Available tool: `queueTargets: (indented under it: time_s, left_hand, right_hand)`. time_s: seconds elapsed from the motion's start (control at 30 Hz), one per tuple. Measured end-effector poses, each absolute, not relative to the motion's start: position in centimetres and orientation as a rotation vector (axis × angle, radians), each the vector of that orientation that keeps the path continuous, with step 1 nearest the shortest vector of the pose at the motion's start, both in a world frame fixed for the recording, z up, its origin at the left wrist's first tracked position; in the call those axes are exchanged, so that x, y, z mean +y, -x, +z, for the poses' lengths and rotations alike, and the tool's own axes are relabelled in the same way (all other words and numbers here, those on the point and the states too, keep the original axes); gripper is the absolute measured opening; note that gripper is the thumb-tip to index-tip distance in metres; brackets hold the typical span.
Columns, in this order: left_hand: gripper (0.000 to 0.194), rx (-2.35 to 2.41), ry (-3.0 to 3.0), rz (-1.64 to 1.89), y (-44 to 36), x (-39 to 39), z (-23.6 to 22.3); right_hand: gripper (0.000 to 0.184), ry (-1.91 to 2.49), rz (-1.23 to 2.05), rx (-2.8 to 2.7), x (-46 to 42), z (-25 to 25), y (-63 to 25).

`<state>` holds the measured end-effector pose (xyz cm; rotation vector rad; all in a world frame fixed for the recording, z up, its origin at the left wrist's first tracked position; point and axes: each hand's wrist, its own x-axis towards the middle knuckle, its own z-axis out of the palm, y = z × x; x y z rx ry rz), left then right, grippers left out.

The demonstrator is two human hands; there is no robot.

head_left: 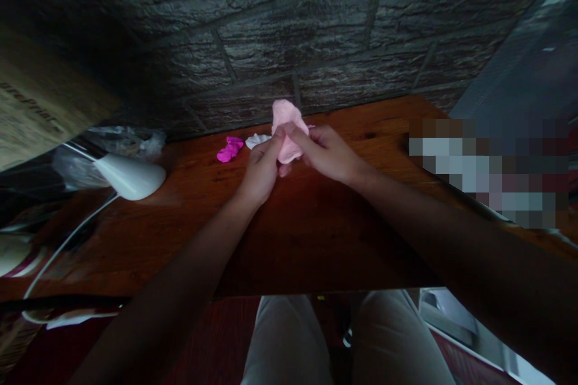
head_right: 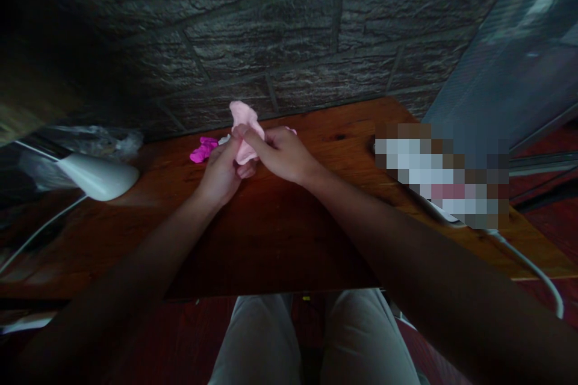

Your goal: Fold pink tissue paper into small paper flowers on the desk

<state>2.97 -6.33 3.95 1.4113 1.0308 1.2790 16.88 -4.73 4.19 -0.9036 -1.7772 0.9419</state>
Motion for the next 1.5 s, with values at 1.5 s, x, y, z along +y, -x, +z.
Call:
queueTargets:
  time_s: [1.5]
  left_hand:
    - [0.055, 0.983, -1.456, 1.222, -2.6, -6.4, 3.6]
  right_hand:
    - [0.067, 0.917, 0.955, -1.756, -5.0, 4.9, -17.0]
